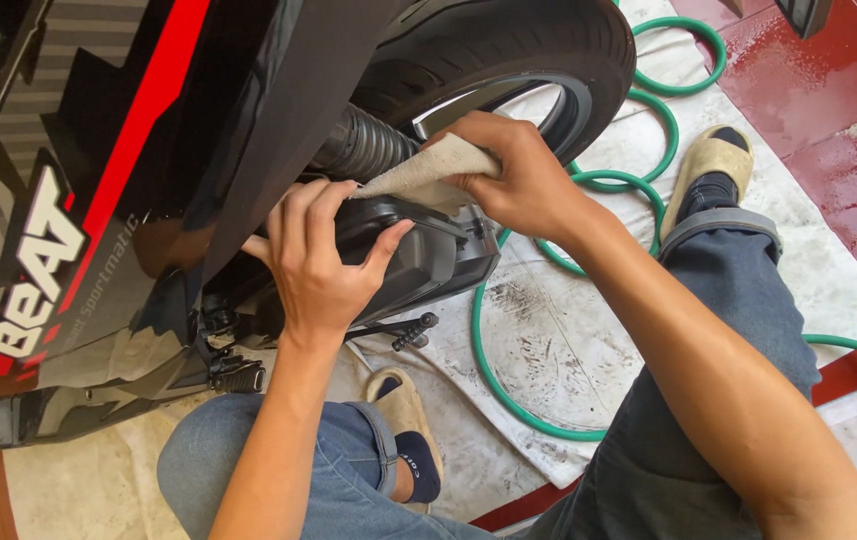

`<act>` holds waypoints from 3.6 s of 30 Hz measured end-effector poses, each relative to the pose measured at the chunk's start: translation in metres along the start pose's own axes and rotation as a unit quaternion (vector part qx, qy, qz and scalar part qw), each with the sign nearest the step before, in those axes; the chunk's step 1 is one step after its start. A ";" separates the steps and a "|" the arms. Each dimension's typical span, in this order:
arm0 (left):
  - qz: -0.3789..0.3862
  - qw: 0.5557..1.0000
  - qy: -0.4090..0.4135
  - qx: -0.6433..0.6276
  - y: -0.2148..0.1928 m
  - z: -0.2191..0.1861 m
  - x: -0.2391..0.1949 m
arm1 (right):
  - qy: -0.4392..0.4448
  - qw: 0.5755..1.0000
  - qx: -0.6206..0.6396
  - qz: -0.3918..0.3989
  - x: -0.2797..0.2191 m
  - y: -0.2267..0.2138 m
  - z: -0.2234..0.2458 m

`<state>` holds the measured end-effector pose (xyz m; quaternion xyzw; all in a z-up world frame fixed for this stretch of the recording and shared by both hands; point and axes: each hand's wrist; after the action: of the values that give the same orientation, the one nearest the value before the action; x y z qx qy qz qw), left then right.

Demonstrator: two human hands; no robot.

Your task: The person sits on the floor and uses a cloth to wipe the lower side panel and suspension area of a black and red motorcycle. They repeatedly rub the cloth against the plastic bodywork and the rubber gaiter near the rear wheel.

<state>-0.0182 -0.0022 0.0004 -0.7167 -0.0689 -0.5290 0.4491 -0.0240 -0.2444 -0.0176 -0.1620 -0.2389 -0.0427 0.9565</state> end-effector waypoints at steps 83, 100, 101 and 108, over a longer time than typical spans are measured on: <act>0.023 0.996 0.001 -0.087 0.012 0.006 -0.008 | 0.236 0.952 -0.021 -0.192 -0.044 0.002 -0.035; -0.001 1.000 0.003 -0.025 0.023 0.005 -0.017 | 0.354 0.923 -0.149 0.016 -0.062 0.034 0.007; -0.002 1.000 0.007 -0.023 0.023 0.005 -0.018 | 0.363 0.920 -0.147 -0.027 -0.061 0.031 0.009; 0.004 1.000 0.015 -0.017 0.020 0.005 -0.017 | 0.255 0.955 -0.065 -0.138 -0.047 0.037 -0.034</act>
<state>-0.0106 -0.0037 -0.0248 -0.7167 -0.0502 -0.5391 0.4396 -0.0450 -0.2201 -0.0788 -0.1727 -0.0042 -0.2294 0.9579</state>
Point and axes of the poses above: each hand's wrist, its own x-axis towards the middle knuckle, its own y-axis out of the palm, z = x × y, and after that the axes turned 10 degrees about -z, right-handed
